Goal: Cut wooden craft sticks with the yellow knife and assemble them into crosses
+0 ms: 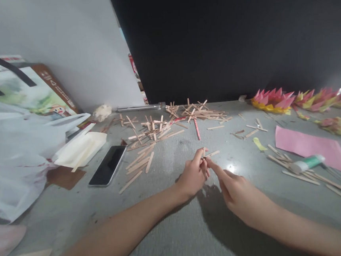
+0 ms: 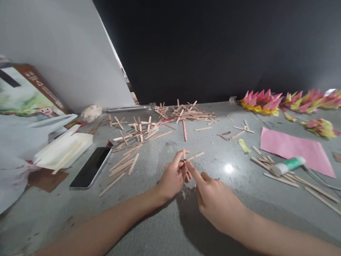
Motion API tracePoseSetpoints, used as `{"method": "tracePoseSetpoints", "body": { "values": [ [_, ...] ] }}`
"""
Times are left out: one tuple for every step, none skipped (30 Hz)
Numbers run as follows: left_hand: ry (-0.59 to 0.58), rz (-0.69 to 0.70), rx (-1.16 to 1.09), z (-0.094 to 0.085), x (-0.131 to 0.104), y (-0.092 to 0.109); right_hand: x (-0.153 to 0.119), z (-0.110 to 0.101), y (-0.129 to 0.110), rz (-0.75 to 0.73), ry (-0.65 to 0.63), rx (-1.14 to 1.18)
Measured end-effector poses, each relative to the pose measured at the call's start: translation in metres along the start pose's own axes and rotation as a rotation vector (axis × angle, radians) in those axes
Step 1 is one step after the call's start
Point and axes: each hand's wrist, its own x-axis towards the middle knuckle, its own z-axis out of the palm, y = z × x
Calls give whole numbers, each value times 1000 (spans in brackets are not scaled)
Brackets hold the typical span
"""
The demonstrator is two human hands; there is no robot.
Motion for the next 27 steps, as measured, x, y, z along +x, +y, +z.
{"method": "tracePoseSetpoints", "body": {
  "values": [
    [4, 4, 15, 0, 0, 0, 0, 0, 0, -1, 2, -4],
    [6, 3, 11, 0, 0, -1, 0, 1, 0, -4, 5, -5],
    [7, -5, -10, 0, 0, -1, 0, 1, 0, -8, 8, -6],
    [8, -16, -40, 0, -1, -1, -1, 2, 0, -12, 12, -5],
    [9, -25, -67, 1, -1, -2, -1, 2, 0, -17, 17, -3],
    [11, -28, -81, 1, -1, -2, -1, 3, 1, -22, 24, -1],
    [15, -22, -75, 1, -2, -2, -1, 3, 1, -28, 32, 0],
    [17, -5, -50, 0, -2, -2, -1, 3, 1, -34, 40, -1],
    [19, 18, -13, 0, -2, -2, -2, 3, 1, -39, 45, -5],
    [20, 41, 24, 0, -3, -1, -2, 3, 1, -42, 47, -11],
    [20, 56, 52, -1, -3, -1, -3, 3, 1, -42, 44, -19],
    [16, 58, 60, -1, -3, 0, -3, 3, 1, -40, 39, -28],
    [12, 47, 47, -1, -3, 0, -3, 3, 0, -39, 32, -35],
    [10, 32, 22, -1, -3, 1, -3, 3, 0, -40, 25, -40],
    [12, 20, -2, -1, -3, 2, -3, 3, -1, -43, 18, -42],
    [16, 18, -13, -1, -3, 2, -3, 3, -1, -45, 15, -44],
    [23, 29, -6, -1, -3, 2, -3, 3, -2, -46, 14, -46],
    [31, 50, 16, -1, -3, 3, -3, 3, -2, -45, 16, -49],
    [39, 73, 47, -1, -3, 3, -3, 4, -2, -44, 19, -52],
    [43, 89, 69, -1, -3, 2, -3, 4, -2, -44, 24, -55],
    [41, 92, 74, -1, -3, 2, -3, 5, -1, -45, 29, -58],
    [36, 79, 56, -1, -3, 1, -3, 5, 0, -50, 33, -61],
    [29, 58, 22, 0, -3, 1, -3, 6, 0, -56, 40, -66],
    [23, 35, -16, 0, -2, 0, -2, 7, 1, -61, 47, -74],
    [20, 22, -44, 0, -2, -1, -2, 8, 2, -67, 55, -82],
    [23, 25, -51, 0, -2, -1, -2, 9, 2, -73, 63, -90],
    [32, 45, -35, 0, -2, -1, -2, 10, 2, -78, 71, -97]
  ]
}}
